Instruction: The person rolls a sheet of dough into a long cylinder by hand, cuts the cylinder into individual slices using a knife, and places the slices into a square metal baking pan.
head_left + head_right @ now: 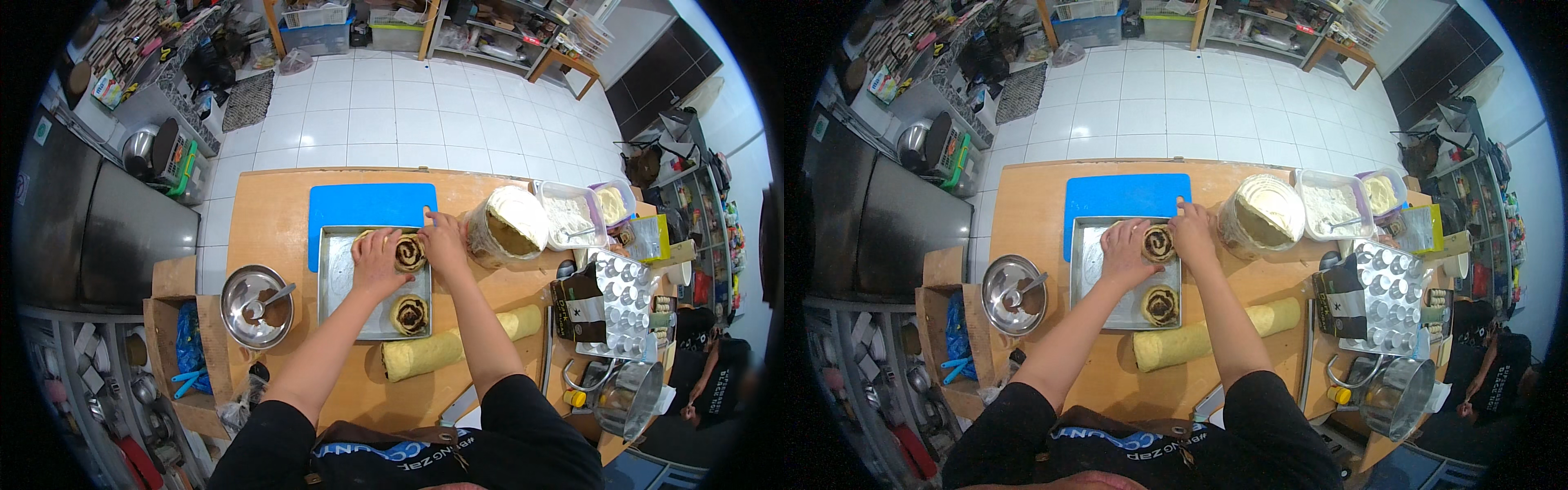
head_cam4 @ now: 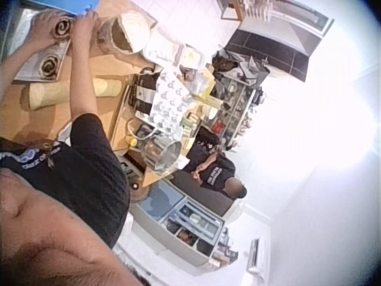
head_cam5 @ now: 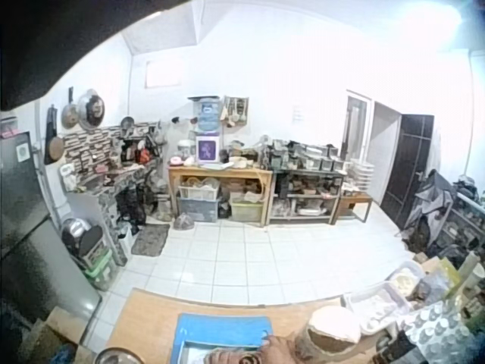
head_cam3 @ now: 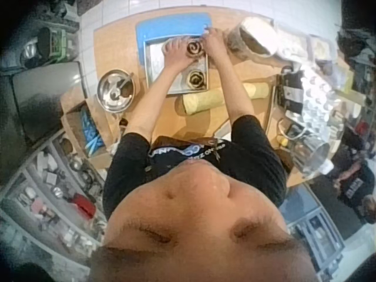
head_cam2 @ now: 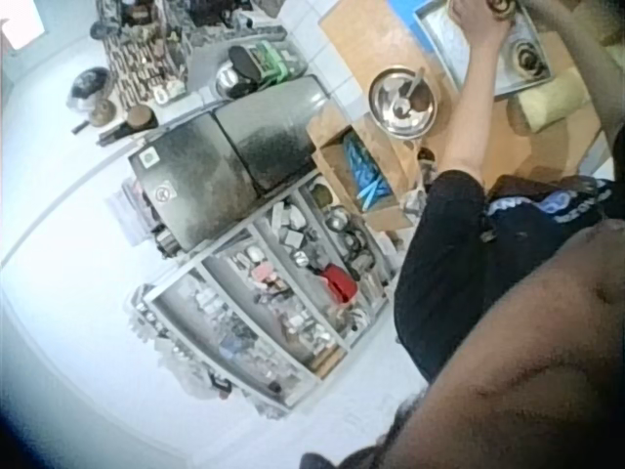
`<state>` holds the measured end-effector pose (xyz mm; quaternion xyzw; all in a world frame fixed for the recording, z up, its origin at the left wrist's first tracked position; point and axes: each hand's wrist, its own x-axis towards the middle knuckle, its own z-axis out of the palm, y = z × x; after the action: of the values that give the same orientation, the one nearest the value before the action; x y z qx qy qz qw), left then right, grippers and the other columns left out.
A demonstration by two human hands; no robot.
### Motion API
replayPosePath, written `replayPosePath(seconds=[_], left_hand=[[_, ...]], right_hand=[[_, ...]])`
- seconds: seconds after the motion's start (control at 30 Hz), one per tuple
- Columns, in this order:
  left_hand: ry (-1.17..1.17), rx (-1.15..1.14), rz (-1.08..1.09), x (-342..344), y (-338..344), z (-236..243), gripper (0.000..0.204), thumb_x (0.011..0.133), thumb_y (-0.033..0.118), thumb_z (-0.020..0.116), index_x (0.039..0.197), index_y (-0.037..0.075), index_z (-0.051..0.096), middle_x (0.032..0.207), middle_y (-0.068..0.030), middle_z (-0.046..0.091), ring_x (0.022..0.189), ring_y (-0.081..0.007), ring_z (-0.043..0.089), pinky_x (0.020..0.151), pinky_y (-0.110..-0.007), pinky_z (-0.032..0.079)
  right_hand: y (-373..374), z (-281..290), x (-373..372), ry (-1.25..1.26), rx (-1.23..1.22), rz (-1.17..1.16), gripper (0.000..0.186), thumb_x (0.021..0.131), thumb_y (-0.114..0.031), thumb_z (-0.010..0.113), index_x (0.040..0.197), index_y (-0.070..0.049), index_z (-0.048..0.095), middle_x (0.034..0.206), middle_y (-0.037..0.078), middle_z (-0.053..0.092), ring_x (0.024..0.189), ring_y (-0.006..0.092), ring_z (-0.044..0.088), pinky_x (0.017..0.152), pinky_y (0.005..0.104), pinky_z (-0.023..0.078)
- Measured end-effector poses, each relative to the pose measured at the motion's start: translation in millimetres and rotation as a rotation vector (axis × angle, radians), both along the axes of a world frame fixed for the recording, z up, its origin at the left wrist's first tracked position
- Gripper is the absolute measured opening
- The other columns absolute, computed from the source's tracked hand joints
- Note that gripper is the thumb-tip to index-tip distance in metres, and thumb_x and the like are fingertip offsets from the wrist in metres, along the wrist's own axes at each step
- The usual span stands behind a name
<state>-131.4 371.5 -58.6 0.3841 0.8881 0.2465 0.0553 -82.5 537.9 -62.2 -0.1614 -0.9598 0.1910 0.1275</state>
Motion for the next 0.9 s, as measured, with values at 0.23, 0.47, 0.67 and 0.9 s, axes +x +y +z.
replayPosePath(seconds=[0.23,0.47,0.67,0.9], left_hand=[[0.084,-0.04,0.008,4,-13,-21,0.097,0.061,0.043,0.085,0.14,0.01,0.04,0.136,-0.0075,0.044,0.136,-0.0254,0.031,0.113,-0.046,0.016],[0.057,-0.121,-0.129,-12,9,-11,0.098,0.059,0.036,0.085,0.14,0.006,0.039,0.131,-0.0094,0.049,0.127,-0.0258,0.041,0.108,-0.043,0.027],[0.1,-0.045,-0.226,-12,25,-18,0.084,0.061,0.03,0.082,0.133,0.009,0.046,0.121,-0.0095,0.052,0.118,-0.0257,0.047,0.099,-0.042,0.034],[0.226,-0.005,-0.193,-10,29,-29,0.071,0.065,0.033,0.079,0.125,0.011,0.051,0.12,-0.0074,0.051,0.117,-0.0241,0.046,0.099,-0.043,0.033]], right_hand=[[-2,6,4,-0.059,0.006,-0.04,0.013,0.084,-0.016,0.066,0.091,-0.012,0.076,0.12,0.006,0.062,0.113,0.0289,0.053,0.099,0.0447,0.038],[-14,12,37,-0.371,-0.419,-0.058,0.08,0.075,-0.016,0.075,0.141,-0.005,0.032,0.115,0.024,0.061,0.1,0.0401,0.061,0.085,0.0435,0.05],[-16,-28,42,-0.41,-0.463,-0.07,0.079,0.079,-0.008,0.063,0.143,0.0,0.017,0.111,0.033,0.06,0.103,0.0462,0.059,0.086,0.0493,0.049],[-27,-19,39,-0.477,-0.436,-0.117,0.076,0.081,-0.007,0.057,0.143,0.004,0.015,0.11,0.033,0.06,0.102,0.0455,0.06,0.087,0.049,0.049]])
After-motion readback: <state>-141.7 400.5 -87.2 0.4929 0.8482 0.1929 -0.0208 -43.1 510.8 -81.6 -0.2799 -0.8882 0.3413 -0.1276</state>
